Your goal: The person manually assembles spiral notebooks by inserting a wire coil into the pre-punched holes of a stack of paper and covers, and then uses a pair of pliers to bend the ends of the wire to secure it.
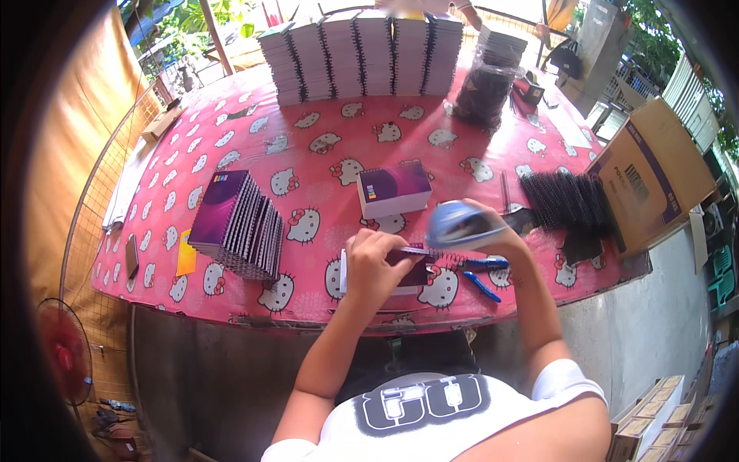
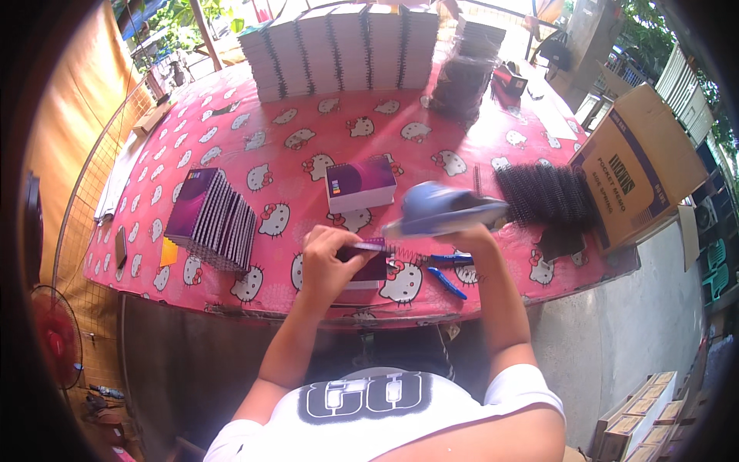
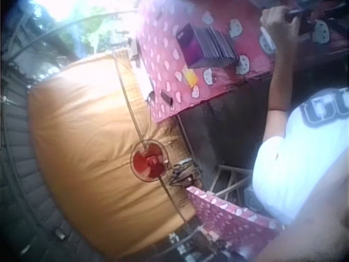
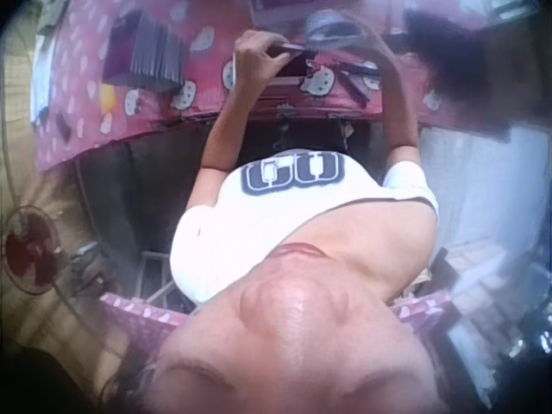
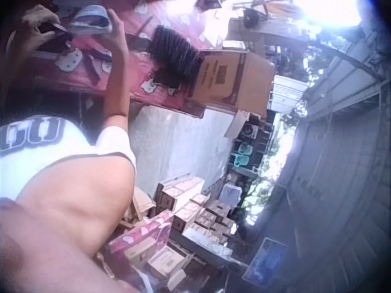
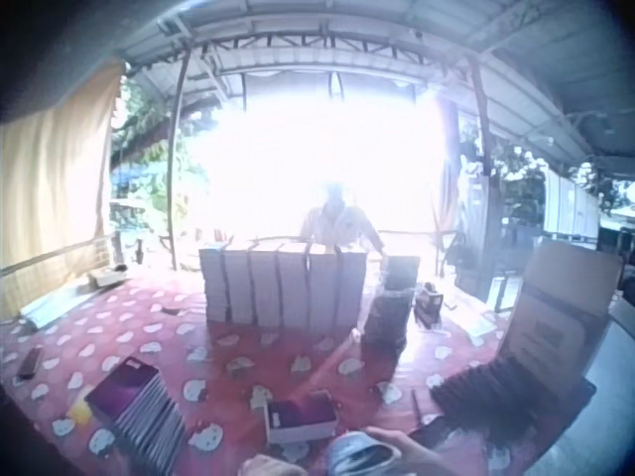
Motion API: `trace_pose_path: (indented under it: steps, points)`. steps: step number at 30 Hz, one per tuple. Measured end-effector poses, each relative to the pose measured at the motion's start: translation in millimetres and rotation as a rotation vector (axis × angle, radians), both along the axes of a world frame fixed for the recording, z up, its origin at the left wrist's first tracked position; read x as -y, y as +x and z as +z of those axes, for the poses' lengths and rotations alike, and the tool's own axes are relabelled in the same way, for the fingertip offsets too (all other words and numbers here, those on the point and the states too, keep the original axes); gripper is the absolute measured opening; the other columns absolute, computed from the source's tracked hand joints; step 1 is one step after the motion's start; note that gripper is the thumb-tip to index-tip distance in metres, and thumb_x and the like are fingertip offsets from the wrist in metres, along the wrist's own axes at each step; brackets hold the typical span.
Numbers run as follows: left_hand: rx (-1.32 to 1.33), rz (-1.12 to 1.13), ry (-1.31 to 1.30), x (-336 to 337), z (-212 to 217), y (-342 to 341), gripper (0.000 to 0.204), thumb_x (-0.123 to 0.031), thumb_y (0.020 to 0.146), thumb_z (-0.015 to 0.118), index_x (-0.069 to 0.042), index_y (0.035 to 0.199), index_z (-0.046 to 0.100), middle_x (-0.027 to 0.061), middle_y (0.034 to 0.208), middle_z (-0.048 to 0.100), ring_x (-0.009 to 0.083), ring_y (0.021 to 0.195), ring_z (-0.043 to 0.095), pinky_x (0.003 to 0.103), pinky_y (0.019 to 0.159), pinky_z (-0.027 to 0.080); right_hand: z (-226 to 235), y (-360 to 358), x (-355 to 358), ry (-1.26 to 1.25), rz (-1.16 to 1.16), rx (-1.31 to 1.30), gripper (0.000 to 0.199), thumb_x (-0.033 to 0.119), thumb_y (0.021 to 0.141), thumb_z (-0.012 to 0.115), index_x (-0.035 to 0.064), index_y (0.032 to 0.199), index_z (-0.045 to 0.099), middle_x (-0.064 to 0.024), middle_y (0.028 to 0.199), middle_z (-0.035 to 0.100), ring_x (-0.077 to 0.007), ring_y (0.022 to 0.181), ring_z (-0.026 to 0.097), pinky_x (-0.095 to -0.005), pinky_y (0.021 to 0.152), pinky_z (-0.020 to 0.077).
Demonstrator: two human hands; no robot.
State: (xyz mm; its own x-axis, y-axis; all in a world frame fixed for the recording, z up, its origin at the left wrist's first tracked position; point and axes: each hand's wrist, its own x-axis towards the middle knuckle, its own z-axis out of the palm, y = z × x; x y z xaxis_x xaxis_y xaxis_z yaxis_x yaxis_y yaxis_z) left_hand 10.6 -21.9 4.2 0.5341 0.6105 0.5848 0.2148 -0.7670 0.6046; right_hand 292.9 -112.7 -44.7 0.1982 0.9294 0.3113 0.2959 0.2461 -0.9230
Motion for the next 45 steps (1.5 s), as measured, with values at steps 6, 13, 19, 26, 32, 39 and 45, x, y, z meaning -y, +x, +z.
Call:
trace_pose_path:
  steps: [6,13,19,26,32,39,45]
  points:
    - [-0.103,-0.027,-0.05,-6.8,11.1,-2.1,0.024,-0.024,0.063,0.084,-0.011,0.078,0.071,0.0007,0.076,0.067,0.021,0.084,0.059,0.037,0.081,0.042,29.7,-26.0,-7.8,-0.021,0.025,0.024,0.035,0.004,0.067,0.07,0.0021,0.101,0.06,-0.0005,0.087,0.065,-0.0135,0.079,0.058,-0.0291,0.073,0.0487]
    - [-0.039,0.07,0.023,-12.5,12.3,-4.1,0.035,-0.019,0.059,0.089,-0.006,0.085,0.07,0.0124,0.116,0.056,0.0284,0.098,0.059,0.04,0.088,0.048,54.9,-46.1,-18.4,-0.151,-0.087,0.44,0.037,-0.004,0.062,0.069,0.0013,0.098,0.062,-0.0057,0.09,0.067,-0.0117,0.081,0.062,-0.0301,0.073,0.0504]
    - [0.136,0.023,-0.495,-14.2,-3.3,-12.8,0.043,-0.01,0.07,0.084,-0.006,0.106,0.062,0.0072,0.107,0.061,0.0185,0.1,0.061,0.031,0.085,0.051,57.0,-52.1,-36.8,-0.202,-0.129,0.348,0.037,-0.001,0.063,0.07,0.0022,0.099,0.063,-0.0089,0.088,0.068,-0.0196,0.077,0.068,-0.0353,0.068,0.0521]
    - [0.452,-0.122,-0.811,-15.7,-23.4,-22.7,0.038,0.002,0.081,0.072,-0.004,0.117,0.061,0.0024,0.102,0.067,0.0082,0.092,0.062,0.023,0.079,0.049,61.2,-68.7,-41.2,-0.125,0.057,0.181,0.028,-0.004,0.065,0.069,0.0013,0.091,0.062,-0.0002,0.083,0.063,-0.007,0.077,0.057,-0.0259,0.067,0.0479]
    - [0.553,-0.177,-0.853,-18.9,-31.5,-29.1,0.039,0.009,0.082,0.067,0.0,0.12,0.064,0.0057,0.104,0.069,0.008,0.086,0.063,0.022,0.076,0.053,50.2,-74.3,-54.1,-0.129,-0.028,0.352,0.035,-0.003,0.065,0.071,0.0028,0.098,0.061,-0.0025,0.085,0.065,-0.0107,0.079,0.061,-0.0271,0.068,0.0501]
    - [0.481,-0.189,-0.882,-29.2,-44.3,-39.9,0.034,0.012,0.081,0.067,0.003,0.114,0.066,0.0085,0.1,0.069,0.0113,0.089,0.065,0.025,0.077,0.056,52.5,-71.0,-58.1,-0.027,-0.144,0.301,0.037,0.001,0.067,0.073,0.0034,0.102,0.06,-0.0085,0.088,0.066,-0.0141,0.086,0.063,-0.0337,0.07,0.0516]
    - [0.599,-0.363,-0.93,-21.5,-21.8,-34.6,0.023,0.01,0.077,0.072,0.001,0.097,0.065,0.0102,0.098,0.068,0.0137,0.091,0.065,0.026,0.077,0.057,10.8,-20.3,-44.3,-0.246,-0.747,0.699,0.043,0.013,0.072,0.073,0.003,0.11,0.055,-0.0212,0.105,0.063,-0.0393,0.1,0.06,-0.0454,0.085,0.0487]
